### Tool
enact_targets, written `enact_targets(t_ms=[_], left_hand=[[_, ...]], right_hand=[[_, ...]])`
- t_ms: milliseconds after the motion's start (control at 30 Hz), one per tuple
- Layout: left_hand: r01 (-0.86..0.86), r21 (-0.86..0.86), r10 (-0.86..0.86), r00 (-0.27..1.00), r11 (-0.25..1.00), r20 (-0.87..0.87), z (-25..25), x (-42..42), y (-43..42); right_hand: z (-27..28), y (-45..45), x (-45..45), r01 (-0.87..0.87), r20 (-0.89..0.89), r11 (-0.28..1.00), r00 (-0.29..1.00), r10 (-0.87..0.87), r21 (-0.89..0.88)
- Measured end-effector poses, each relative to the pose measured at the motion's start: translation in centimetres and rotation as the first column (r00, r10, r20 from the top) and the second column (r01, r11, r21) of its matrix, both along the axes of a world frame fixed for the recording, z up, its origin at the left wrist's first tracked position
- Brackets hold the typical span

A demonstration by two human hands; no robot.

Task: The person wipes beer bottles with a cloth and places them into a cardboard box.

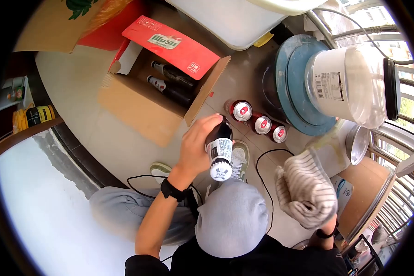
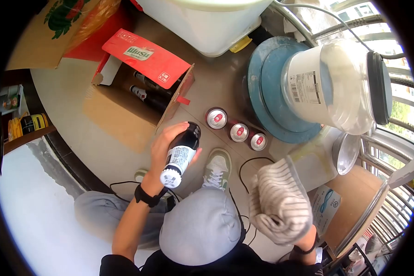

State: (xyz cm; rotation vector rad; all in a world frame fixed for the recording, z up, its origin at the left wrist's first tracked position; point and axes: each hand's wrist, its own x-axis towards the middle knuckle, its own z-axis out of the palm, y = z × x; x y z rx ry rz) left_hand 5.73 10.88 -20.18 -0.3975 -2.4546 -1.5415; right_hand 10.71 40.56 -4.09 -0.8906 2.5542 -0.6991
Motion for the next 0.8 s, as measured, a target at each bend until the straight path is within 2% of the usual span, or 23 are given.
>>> enact_targets(t_ms=[67,100,200,233,333,367,467,500,600,800], left_hand=[[-0.008,-0.062,0.012,0.998,0.998,0.062,-2.3,1.4,-0.2],[0.001,-0.022,0.002,0.992,1.0,0.128,-3.3,2.0,0.0],[-0.015,-0.023,0.021,0.958,1.0,0.284,-5.4,3.3,0.8],[-0.009,-0.008,0.011,0.941,1.0,0.338,-6.2,3.5,1.1],[-0.009,-0.098,0.042,0.941,0.995,0.337,-8.5,4.0,1.7],[-0.045,-0.067,0.066,0.932,0.997,0.357,-8.9,4.0,2.2],[-0.061,-0.044,0.074,0.9,0.997,0.43,-9.9,4.6,3.1],[-0.068,-0.048,0.082,0.903,0.997,0.421,-10.4,4.7,3.4],[-0.092,-0.053,0.105,0.912,0.994,0.397,-11.8,5.2,3.9],[-0.119,-0.029,0.121,0.924,0.993,0.362,-13.4,5.5,4.4]], right_hand=[[-1.0,0.7,0.9,0.006,0.076,1.0,0.997,-0.007,0.021],[-1.8,0.8,1.4,0.007,0.113,1.0,0.994,-0.011,0.029],[-4.9,-0.1,2.2,0.089,0.292,0.979,0.946,-0.142,0.185],[-5.0,-1.0,1.7,0.076,0.283,0.949,0.944,-0.167,0.306],[-8.2,-0.1,3.6,0.174,0.162,0.938,0.96,-0.23,0.299],[-10.1,1.4,5.3,0.217,0.211,0.915,0.931,-0.299,0.339],[-11.2,2.8,5.5,0.096,0.282,0.962,0.944,-0.169,0.256],[-11.7,3.6,6.1,0.052,0.345,0.926,0.919,-0.191,0.374],[-12.7,3.2,6.0,0.023,0.464,0.846,0.828,-0.315,0.533],[-17.2,0.3,6.2,0.086,0.403,0.848,0.852,-0.335,0.523]])
